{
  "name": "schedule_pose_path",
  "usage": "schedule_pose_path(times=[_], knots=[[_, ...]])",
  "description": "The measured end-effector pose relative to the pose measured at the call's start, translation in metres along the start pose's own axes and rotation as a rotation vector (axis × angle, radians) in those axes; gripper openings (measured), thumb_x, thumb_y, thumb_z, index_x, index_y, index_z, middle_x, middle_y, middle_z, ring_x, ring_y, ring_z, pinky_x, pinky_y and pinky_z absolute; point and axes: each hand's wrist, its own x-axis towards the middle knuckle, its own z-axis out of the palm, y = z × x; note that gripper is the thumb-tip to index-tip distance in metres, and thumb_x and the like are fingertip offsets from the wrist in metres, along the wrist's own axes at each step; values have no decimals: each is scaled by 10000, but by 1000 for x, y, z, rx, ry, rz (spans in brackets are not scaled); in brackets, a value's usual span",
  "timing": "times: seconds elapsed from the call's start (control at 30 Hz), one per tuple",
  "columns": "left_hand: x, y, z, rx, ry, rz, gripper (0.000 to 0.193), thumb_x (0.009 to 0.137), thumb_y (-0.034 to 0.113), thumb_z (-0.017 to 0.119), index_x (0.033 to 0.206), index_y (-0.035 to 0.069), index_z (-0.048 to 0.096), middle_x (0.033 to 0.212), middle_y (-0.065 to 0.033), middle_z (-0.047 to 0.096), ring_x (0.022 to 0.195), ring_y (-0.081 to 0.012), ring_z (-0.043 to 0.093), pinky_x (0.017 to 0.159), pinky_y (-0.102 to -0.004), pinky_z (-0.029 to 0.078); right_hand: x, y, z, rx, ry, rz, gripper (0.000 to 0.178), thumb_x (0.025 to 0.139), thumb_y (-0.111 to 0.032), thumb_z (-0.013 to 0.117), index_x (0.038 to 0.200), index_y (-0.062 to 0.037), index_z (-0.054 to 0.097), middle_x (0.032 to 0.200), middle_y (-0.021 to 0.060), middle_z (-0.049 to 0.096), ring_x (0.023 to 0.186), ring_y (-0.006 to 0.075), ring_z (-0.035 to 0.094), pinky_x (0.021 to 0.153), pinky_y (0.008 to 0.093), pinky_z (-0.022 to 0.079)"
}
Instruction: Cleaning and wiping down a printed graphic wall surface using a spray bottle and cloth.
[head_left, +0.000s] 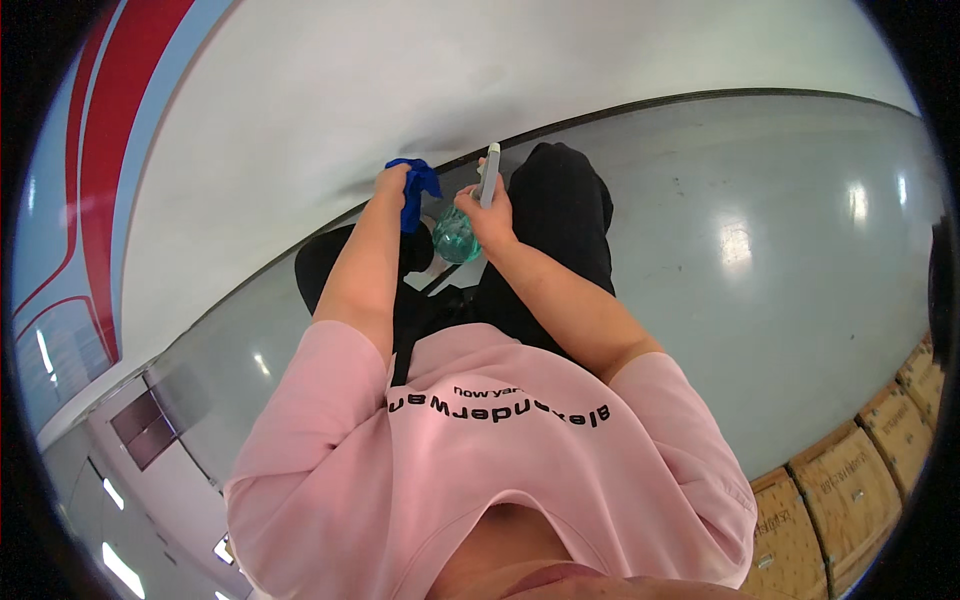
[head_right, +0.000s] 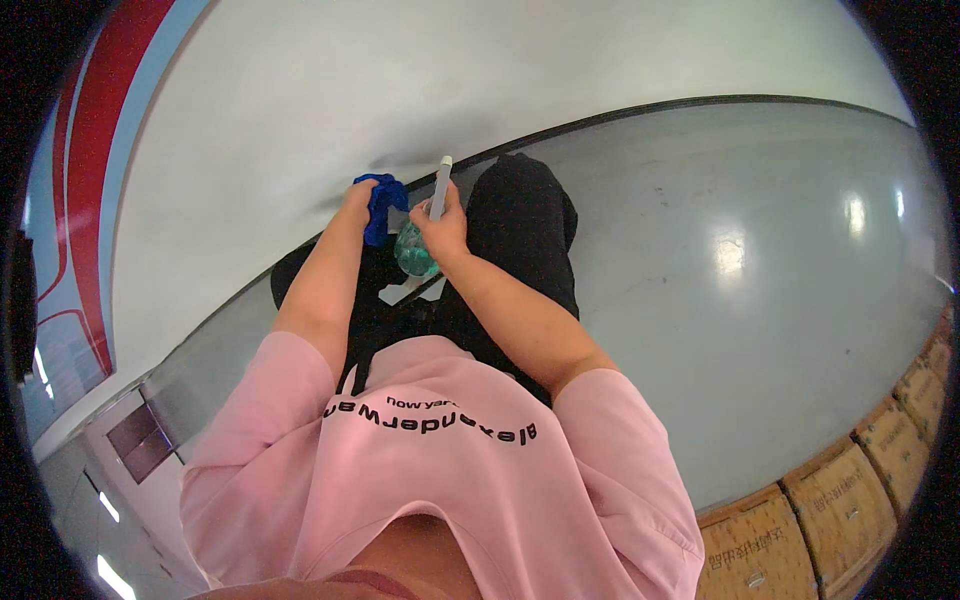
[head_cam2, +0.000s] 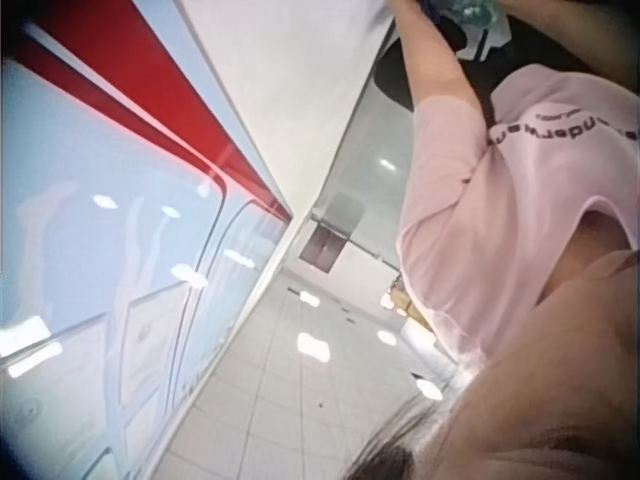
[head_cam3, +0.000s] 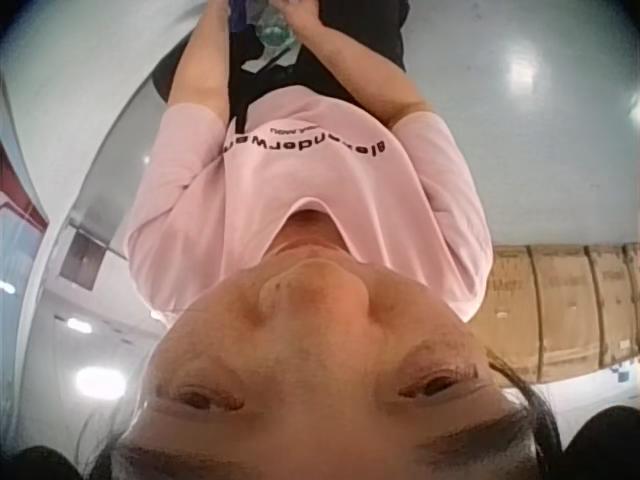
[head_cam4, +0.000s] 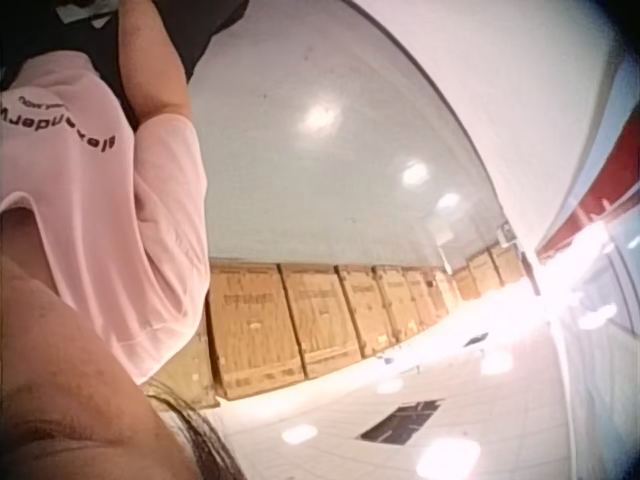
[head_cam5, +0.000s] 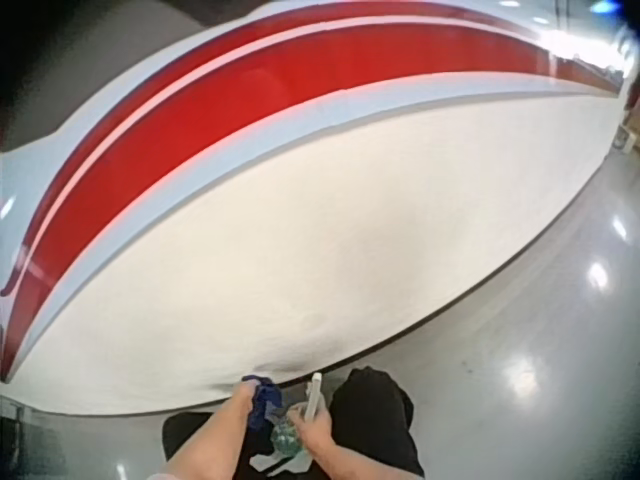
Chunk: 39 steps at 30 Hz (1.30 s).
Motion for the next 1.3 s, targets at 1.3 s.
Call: schedule_pose_path(times=[1.3], knots=[[-84,72,90,-335,-51,381,245,781,174,646,917,-30,632,857,-97,642,712,-175,592,633,-323,477,-1,2,2,20,-31,23,710,698,-74,668,1340,-93,364,885,49,582,820,157,572,751,293,459]])
